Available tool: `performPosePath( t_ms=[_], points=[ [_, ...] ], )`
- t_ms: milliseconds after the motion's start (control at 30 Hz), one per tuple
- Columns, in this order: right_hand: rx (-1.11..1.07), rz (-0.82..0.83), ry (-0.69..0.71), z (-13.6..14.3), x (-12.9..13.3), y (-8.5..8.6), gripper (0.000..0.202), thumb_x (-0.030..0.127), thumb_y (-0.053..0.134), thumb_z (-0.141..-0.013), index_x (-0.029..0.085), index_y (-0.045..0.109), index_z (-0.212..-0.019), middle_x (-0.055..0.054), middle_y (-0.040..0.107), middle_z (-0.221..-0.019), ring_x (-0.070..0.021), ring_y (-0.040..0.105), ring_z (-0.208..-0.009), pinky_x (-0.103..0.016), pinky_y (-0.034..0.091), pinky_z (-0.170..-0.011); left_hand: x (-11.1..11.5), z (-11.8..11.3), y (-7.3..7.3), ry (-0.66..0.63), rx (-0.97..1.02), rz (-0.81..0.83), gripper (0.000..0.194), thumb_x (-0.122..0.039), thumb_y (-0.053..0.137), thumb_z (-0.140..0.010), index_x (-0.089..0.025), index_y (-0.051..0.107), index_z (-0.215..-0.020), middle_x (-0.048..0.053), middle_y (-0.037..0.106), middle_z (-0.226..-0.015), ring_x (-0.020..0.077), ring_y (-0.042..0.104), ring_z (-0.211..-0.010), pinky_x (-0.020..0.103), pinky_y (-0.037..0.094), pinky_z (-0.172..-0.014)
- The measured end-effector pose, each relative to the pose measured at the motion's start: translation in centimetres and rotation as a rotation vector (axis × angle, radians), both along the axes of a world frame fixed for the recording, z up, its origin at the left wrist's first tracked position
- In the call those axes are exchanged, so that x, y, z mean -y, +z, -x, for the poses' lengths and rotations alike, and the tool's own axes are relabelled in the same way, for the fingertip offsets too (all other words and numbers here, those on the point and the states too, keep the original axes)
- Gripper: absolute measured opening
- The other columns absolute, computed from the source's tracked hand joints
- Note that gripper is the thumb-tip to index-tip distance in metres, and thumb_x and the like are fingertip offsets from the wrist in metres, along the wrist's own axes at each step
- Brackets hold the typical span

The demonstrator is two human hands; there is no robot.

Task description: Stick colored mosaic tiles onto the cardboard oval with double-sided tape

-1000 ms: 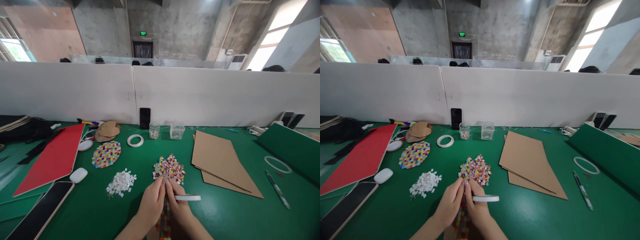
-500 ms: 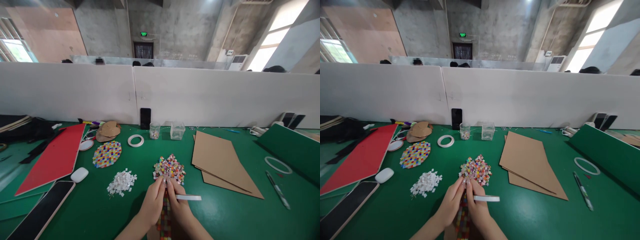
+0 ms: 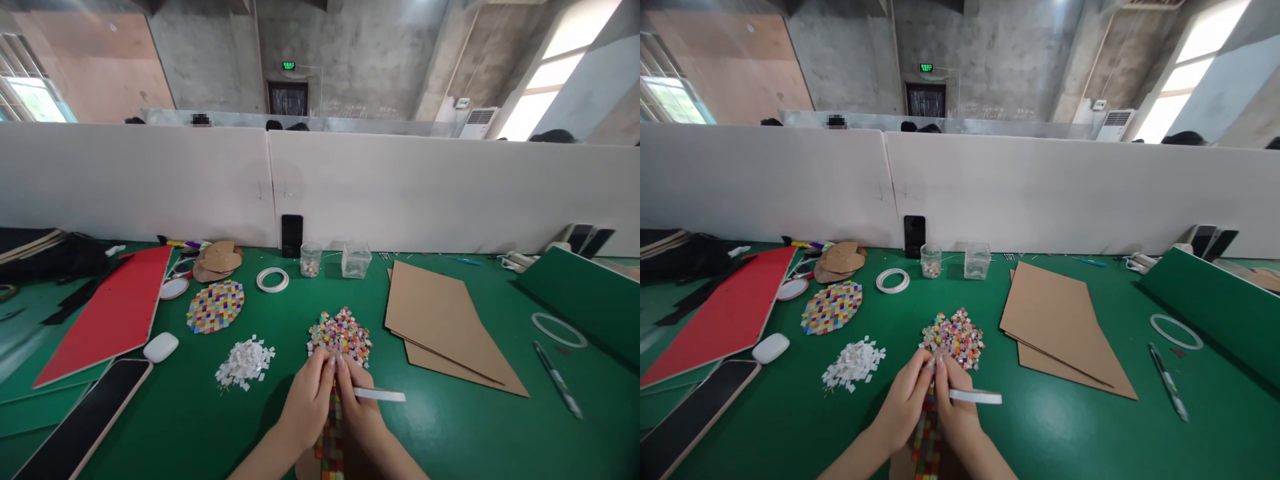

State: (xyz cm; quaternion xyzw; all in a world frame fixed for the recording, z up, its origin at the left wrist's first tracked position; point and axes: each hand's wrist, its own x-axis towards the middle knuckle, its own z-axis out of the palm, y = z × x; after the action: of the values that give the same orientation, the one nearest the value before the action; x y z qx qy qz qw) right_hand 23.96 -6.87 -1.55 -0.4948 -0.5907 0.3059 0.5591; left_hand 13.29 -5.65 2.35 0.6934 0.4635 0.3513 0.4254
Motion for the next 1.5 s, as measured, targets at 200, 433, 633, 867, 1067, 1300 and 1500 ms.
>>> performPosePath(
  t_ms=[200, 433, 633, 867, 1067, 1300, 1500],
  points=[
    [0.083, -0.030, -0.003, 0.0, -0.1, 0.2, 0.028, 0.028, 0.036, -0.092, 0.020, 0.048, -0.068, 0.001, 0.050, -0.061, -0.0128, 0.048, -0.056, -0.022, 0.040, -0.055, 0.1, 0.1, -0.6, 0.002, -0.177, -0.083, 0.025, -0.027, 0.022, -0.093, -0.021, 0.040, -0.076, 0.002, 0.051, -0.070, 0.0169, 0.051, -0.064, 0.025, 0.035, -0.059],
    [0.187, -0.054, 0.024, -0.2, -0.4, 0.0, 0.030, 0.025, 0.035, -0.092, 0.019, 0.049, -0.067, -0.001, 0.053, -0.063, -0.0137, 0.051, -0.058, -0.023, 0.041, -0.056, -0.1, 0.4, -1.0, -0.012, -0.294, -0.146, 0.026, -0.023, 0.020, -0.092, -0.020, 0.041, -0.078, 0.005, 0.055, -0.074, 0.0190, 0.055, -0.068, 0.027, 0.035, -0.062],
    [0.264, -0.042, 0.052, -0.4, -0.5, -0.1, 0.028, 0.024, 0.034, -0.093, 0.018, 0.051, -0.071, -0.002, 0.055, -0.066, -0.0138, 0.052, -0.059, -0.024, 0.042, -0.057, -0.5, 0.4, -1.0, -0.038, -0.242, -0.098, 0.024, -0.023, 0.023, -0.092, -0.021, 0.041, -0.076, 0.005, 0.056, -0.073, 0.0184, 0.054, -0.067, 0.026, 0.035, -0.061],
    [0.213, -0.011, 0.084, -0.4, -0.4, 0.2, 0.029, 0.025, 0.033, -0.093, 0.019, 0.048, -0.068, -0.001, 0.054, -0.064, -0.0138, 0.051, -0.058, -0.024, 0.041, -0.055, -0.7, 0.5, -0.8, -0.041, -0.231, -0.057, 0.025, -0.024, 0.024, -0.091, -0.021, 0.036, -0.070, 0.002, 0.052, -0.067, 0.0168, 0.051, -0.060, 0.026, 0.031, -0.056],
    [0.161, -0.003, 0.071, -0.4, -0.3, 0.7, 0.030, 0.028, 0.035, -0.092, 0.019, 0.051, -0.069, -0.001, 0.055, -0.064, -0.0141, 0.052, -0.059, -0.024, 0.043, -0.058, -0.9, 0.6, -0.5, -0.053, -0.148, 0.056, 0.029, -0.031, 0.027, -0.091, -0.019, 0.040, -0.068, 0.001, 0.052, -0.065, 0.0153, 0.050, -0.060, 0.025, 0.034, -0.057],
    [0.131, -0.036, 0.000, -0.3, -0.2, 0.6, 0.031, 0.029, 0.037, -0.092, 0.019, 0.056, -0.070, -0.001, 0.055, -0.060, -0.0156, 0.054, -0.062, -0.023, 0.044, -0.056, -0.8, 0.3, -0.4, -0.011, 0.084, 0.162, 0.033, -0.038, 0.032, -0.090, -0.017, 0.053, -0.076, 0.005, 0.061, -0.077, 0.0161, 0.055, -0.072, 0.024, 0.043, -0.068],
    [0.133, -0.030, -0.005, -0.4, -0.2, 0.5, 0.030, 0.029, 0.038, -0.092, 0.018, 0.060, -0.074, -0.002, 0.057, -0.060, -0.0159, 0.055, -0.061, -0.024, 0.045, -0.055, -0.8, 0.1, -0.3, -0.002, 0.156, 0.220, 0.036, -0.042, 0.033, -0.088, -0.017, 0.056, -0.079, 0.007, 0.064, -0.081, 0.0178, 0.058, -0.078, 0.026, 0.045, -0.074]
  ],
)
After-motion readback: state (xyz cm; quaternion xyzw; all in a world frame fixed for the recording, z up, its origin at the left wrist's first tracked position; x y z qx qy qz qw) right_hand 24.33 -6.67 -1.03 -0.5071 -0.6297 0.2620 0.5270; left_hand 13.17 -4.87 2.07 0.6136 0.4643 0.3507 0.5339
